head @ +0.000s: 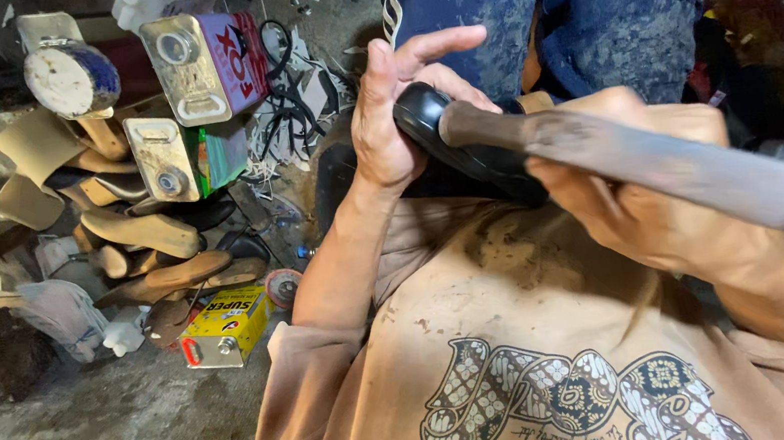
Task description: The person holds a black shoe on their lap and repeatedly strikes the sole and heel area with a hammer. The person occasionally rotates the shoe to access different areas while continuing to hammer.
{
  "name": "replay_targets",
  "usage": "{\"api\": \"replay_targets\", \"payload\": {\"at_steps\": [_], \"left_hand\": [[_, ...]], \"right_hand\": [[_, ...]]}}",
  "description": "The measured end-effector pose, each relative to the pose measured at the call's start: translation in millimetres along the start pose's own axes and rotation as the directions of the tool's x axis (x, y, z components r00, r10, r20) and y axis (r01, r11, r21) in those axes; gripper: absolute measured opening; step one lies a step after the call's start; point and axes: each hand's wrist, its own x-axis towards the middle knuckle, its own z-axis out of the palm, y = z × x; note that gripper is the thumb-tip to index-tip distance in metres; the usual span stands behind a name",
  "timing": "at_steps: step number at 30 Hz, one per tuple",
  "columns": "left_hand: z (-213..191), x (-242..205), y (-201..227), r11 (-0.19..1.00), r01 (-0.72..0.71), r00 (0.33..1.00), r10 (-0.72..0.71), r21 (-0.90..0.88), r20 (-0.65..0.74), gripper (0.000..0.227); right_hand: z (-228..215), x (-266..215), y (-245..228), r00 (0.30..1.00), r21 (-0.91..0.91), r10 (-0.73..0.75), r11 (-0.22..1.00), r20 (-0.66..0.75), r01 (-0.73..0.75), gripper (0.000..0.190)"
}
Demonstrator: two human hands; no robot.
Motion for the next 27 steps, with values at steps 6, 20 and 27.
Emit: {"api": "replay_targets", "payload": {"at_steps": [6,20,27], "left_hand": [[-9.6,-0.1,-7.4,0.988,0.021,0.999,-0.014,-0.155,0.047,0.079],[-13.4,9.0,-10.5,0.974,0.019,0.999,-0.01,-0.225,0.039,0.078],[-12.4,10.3,-8.3,0.981,0.034,0.999,-0.037,-0.191,-0.01,0.082]], "right_hand": [[2.5,-9.0,2.3,0.998,0.112,0.018,0.994,-0.062,-0.011,0.024],[3.9,-14.4,17.0,0.986,0.072,0.05,0.997,-0.161,-0.039,0.022],[12.1,7.8,-15.8,0.994,-0.047,-0.106,0.993,0.031,0.107,0.014]]}}
